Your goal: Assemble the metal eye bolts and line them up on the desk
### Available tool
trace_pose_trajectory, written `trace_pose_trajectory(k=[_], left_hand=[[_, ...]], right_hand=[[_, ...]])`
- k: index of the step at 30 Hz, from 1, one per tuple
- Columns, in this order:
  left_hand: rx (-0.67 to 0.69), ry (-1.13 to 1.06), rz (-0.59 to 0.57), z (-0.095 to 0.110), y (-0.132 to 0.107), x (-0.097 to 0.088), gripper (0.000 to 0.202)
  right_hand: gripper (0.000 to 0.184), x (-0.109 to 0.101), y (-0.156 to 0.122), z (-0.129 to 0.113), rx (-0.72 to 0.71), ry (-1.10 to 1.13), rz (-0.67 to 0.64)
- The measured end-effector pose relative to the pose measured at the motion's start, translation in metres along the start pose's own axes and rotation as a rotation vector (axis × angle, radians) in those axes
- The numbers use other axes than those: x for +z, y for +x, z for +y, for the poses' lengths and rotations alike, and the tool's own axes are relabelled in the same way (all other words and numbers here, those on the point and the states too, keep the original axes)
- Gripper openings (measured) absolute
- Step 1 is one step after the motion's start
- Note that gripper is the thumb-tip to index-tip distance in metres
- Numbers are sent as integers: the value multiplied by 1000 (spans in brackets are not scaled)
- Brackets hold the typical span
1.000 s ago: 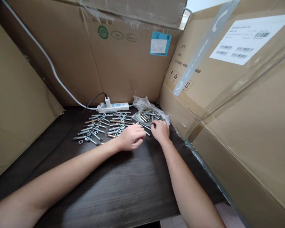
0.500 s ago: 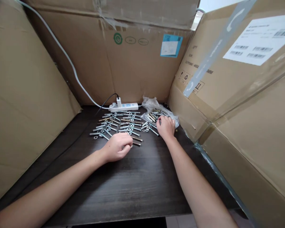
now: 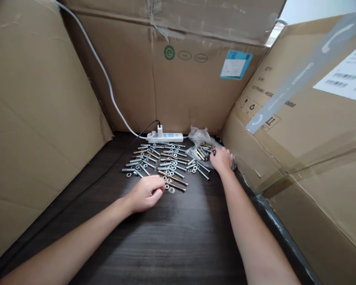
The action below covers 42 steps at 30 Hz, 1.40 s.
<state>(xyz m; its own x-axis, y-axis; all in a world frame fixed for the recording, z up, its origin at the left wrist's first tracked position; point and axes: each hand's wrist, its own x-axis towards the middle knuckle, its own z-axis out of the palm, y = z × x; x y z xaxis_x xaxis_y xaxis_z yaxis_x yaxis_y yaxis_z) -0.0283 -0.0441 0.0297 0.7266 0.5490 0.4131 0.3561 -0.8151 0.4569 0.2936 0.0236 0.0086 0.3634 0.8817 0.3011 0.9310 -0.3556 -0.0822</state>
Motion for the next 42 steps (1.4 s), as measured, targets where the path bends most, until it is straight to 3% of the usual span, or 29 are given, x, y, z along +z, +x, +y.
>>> trace_pose_trajectory(k=[10,13,16,21,26,32,38,42], left_hand=[[17,17,-20,2,-1,-1,16],[-17,-6,-16,1,-2,-1,15],[-89,-48,32,2,-2,0,18],[-182,-80,88,2,-1,8,27],[-202,-105,104,5,-1,14,27],[-202,-54,55,6,0,14,19],[-202,-47,52,5,1,13,20],[-185,-42,48,4,1,14,22]], right_hand=[[23,-5,2,8,-147,-29,-12],[23,-18,-21,9,-150,44,74],[18,-34,-58,-6,-301,268,118],[14,-55,-109,-53,-556,502,44],[13,-52,-123,-68,-685,571,-43],[14,-45,-129,-61,-716,607,-104],[12,-53,-129,-65,-710,608,-124],[15,-56,-134,-67,-651,616,-214]])
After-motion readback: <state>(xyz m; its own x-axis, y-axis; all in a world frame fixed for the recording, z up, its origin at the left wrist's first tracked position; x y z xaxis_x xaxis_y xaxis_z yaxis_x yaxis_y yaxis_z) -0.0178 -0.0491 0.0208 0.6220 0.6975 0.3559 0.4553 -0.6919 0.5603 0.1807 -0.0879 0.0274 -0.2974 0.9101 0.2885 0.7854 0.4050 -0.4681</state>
